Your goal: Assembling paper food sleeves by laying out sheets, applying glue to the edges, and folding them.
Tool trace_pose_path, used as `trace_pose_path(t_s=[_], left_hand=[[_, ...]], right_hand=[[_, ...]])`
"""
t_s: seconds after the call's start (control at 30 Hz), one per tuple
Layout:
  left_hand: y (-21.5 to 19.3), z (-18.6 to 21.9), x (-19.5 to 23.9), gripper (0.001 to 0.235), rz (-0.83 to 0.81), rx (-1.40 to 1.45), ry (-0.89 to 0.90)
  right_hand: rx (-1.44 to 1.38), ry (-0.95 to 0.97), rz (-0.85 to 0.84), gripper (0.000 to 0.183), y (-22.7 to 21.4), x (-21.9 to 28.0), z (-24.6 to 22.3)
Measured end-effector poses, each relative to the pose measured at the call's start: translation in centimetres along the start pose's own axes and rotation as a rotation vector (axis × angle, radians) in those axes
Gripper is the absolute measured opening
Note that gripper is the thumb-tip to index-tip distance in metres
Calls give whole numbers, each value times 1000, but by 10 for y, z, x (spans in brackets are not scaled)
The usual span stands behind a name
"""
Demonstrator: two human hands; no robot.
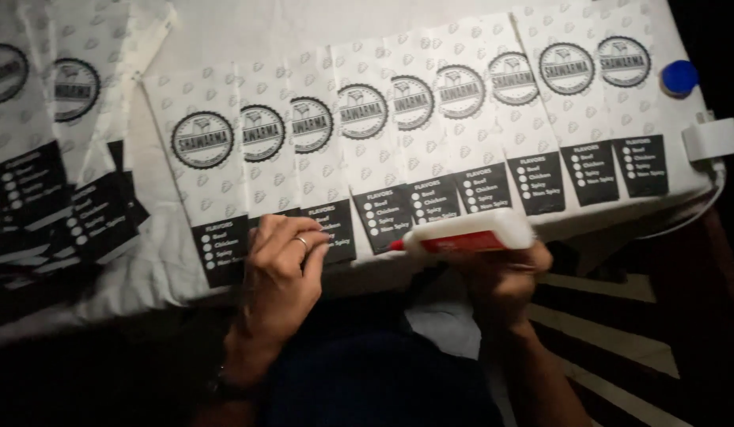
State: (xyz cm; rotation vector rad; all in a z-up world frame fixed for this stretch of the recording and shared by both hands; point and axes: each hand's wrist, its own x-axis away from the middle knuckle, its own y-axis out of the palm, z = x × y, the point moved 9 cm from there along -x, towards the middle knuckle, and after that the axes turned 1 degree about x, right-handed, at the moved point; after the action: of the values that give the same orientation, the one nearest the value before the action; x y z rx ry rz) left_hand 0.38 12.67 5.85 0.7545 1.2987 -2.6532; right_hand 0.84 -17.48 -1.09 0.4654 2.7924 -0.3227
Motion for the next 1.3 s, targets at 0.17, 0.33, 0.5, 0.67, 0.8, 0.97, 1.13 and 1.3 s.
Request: trace_pose_path(t_s=[0.17,0.33,0.5,0.67,0.8,0.97,1.13,1.3], left_hand=[[6,-11,12,29,-134,49,-85],[3,-12,14,40,-187,81,-112],[5,-16,16,42,-197,83,-117],[2,-13,18,36,-124,100,-78],[3,-14,19,30,-100,91,-70],[2,-17,19,17,-38,84,-91],[0,-14,19,10,-20,84,-92],[-2,-10,19,11,-15,60,-80]], right_hand=[[-279,18,-257,38,48,12,19],[-146,-115,-445,31,85,11,-16],[-185,-20,-408,30,117,18,-44],[-59,-26,-410,30,88,16,-28],[-58,-8,-314,35,60,5,-4],[-187,0,-290,21,69,15,-29],[-220,-35,-422,32,83,22,-8],[-264,-111,-424,35,98,23,-37]])
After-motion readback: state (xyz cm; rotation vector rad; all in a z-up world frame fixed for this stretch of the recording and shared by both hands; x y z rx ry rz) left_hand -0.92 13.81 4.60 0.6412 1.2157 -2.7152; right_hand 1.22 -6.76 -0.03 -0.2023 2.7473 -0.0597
